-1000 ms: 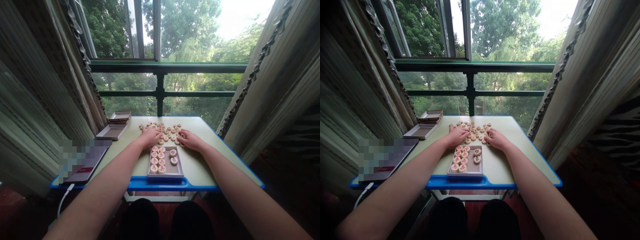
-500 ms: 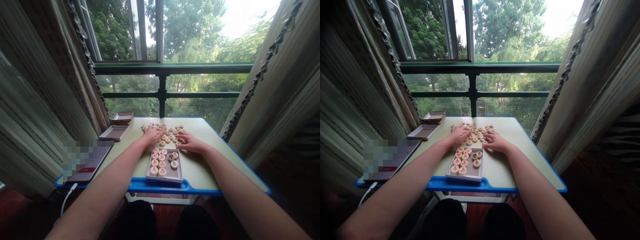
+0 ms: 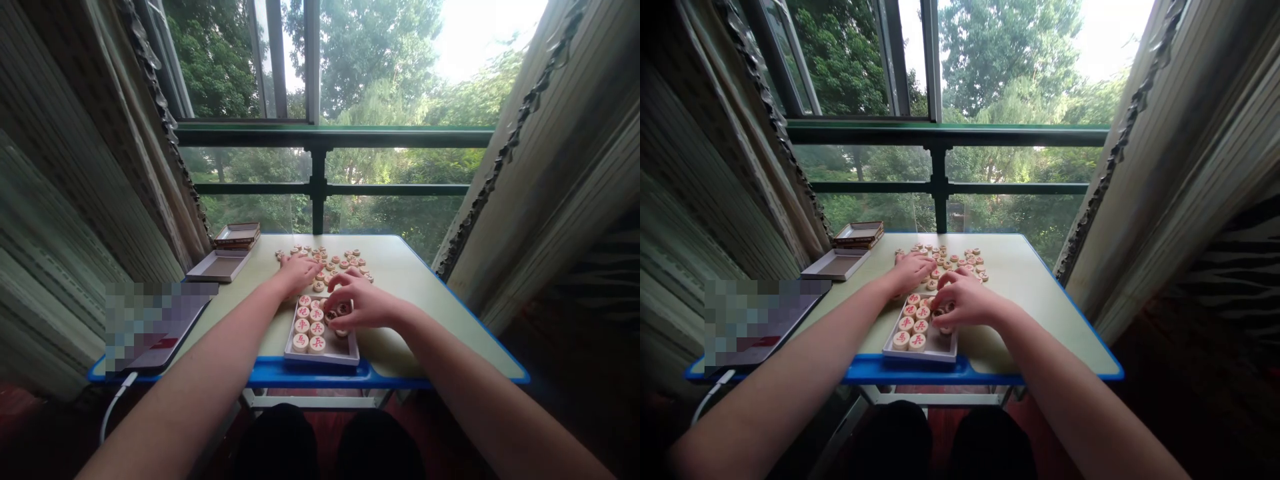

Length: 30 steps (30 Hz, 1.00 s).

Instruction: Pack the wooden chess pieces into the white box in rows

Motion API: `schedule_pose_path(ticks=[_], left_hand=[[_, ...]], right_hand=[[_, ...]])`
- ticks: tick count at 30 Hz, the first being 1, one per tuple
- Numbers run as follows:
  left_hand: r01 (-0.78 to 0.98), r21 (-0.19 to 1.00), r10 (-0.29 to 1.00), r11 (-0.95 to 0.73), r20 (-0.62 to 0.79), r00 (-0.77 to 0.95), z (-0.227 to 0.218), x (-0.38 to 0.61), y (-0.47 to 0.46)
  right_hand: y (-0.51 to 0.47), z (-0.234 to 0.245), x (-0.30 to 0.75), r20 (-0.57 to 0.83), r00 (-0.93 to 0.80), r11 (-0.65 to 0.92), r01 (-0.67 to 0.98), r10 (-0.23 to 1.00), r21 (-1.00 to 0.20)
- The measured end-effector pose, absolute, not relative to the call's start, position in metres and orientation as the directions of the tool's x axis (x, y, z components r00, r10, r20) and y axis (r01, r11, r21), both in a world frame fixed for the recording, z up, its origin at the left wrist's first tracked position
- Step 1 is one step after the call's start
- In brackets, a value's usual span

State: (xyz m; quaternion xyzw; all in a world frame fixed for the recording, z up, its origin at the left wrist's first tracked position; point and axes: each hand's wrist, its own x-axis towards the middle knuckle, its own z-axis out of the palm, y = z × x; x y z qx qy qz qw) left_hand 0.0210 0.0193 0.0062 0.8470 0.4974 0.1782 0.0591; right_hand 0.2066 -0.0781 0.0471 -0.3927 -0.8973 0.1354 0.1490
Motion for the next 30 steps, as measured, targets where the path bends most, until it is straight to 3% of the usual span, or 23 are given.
schedule_pose_path(ticks=[8,12,17,30], left_hand=[[0.751,0.318,0.815,-0.578,0.270,0.513,0.020,0.020,0.009],[0.625,0.403,0.718,-0.669,0.134,0.682,0.035,0.014,-0.003],[0.664,0.370,0.720,-0.649,0.020,0.693,0.040,0.009,-0.008],[0.718,0.390,0.788,-0.577,0.033,0.615,0.048,0.001,-0.008]], right_hand=[[-0.079,0.043,0.203,0.207,-0.628,0.661,0.710,0.750,-0.241],[-0.078,0.042,0.204,0.213,-0.630,0.665,0.702,0.747,-0.256],[-0.078,0.041,0.204,0.211,-0.621,0.656,0.709,0.755,-0.259],[-0.081,0.044,0.201,0.221,-0.677,0.711,0.652,0.702,-0.262]])
